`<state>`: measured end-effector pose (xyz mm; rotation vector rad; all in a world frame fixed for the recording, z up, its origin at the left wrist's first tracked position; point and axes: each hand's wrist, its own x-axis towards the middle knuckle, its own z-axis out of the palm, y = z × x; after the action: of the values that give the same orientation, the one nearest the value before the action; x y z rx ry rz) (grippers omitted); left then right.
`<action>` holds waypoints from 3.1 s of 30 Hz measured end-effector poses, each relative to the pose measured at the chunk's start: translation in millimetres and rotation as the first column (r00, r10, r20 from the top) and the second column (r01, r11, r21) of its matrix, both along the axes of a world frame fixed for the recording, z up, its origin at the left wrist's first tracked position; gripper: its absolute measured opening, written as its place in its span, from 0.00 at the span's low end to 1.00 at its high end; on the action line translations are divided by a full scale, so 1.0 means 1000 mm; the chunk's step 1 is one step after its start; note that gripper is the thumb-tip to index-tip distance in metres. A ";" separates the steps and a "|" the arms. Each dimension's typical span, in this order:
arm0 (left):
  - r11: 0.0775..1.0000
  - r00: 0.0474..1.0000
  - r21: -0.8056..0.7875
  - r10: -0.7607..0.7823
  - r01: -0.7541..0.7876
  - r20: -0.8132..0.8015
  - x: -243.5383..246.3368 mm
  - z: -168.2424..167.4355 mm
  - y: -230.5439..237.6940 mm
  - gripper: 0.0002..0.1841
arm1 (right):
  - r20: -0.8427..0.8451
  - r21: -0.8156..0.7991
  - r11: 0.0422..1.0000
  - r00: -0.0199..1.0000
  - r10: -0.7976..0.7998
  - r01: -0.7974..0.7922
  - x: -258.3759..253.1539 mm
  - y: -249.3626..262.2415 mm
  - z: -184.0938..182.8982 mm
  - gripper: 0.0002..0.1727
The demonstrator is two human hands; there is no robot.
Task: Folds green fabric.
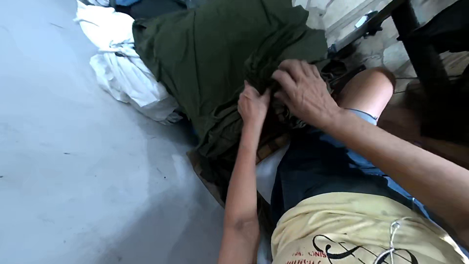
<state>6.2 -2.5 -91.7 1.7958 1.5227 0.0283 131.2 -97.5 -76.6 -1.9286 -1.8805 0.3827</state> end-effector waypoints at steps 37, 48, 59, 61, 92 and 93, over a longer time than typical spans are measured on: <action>0.986 0.987 0.044 -0.161 0.160 0.010 -0.008 0.002 -0.013 0.46 | -0.213 -0.060 0.997 0.976 -0.055 0.044 0.013 0.023 0.010 0.13; 0.970 0.922 -0.239 0.055 0.041 0.383 -0.017 -0.009 0.040 0.36 | -0.279 -0.386 0.896 0.953 0.115 -0.221 0.054 -0.037 0.017 0.11; 0.999 0.997 0.016 -0.043 0.044 -0.066 0.002 0.005 -0.006 0.43 | -0.154 -0.003 0.998 0.986 -0.061 0.061 0.012 0.017 0.004 0.13; 0.998 0.999 -0.055 0.018 -0.015 0.044 -0.003 -0.008 0.021 0.39 | 0.005 0.072 0.992 0.995 0.100 -0.100 -0.002 -0.017 -0.001 0.14; 0.987 0.944 -0.155 0.012 0.041 0.329 -0.016 -0.015 0.031 0.38 | 0.014 -0.349 0.914 0.974 0.227 -0.208 0.038 -0.052 -0.016 0.07; 0.986 0.942 -0.103 -0.091 0.131 0.324 -0.019 -0.013 0.025 0.43 | -0.071 -0.386 0.899 0.979 0.193 -0.205 0.044 -0.042 -0.004 0.09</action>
<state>-13.2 23.0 -104.7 1.6829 1.1676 0.1582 175.6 -139.1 -80.7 -1.9535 -2.1130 0.9115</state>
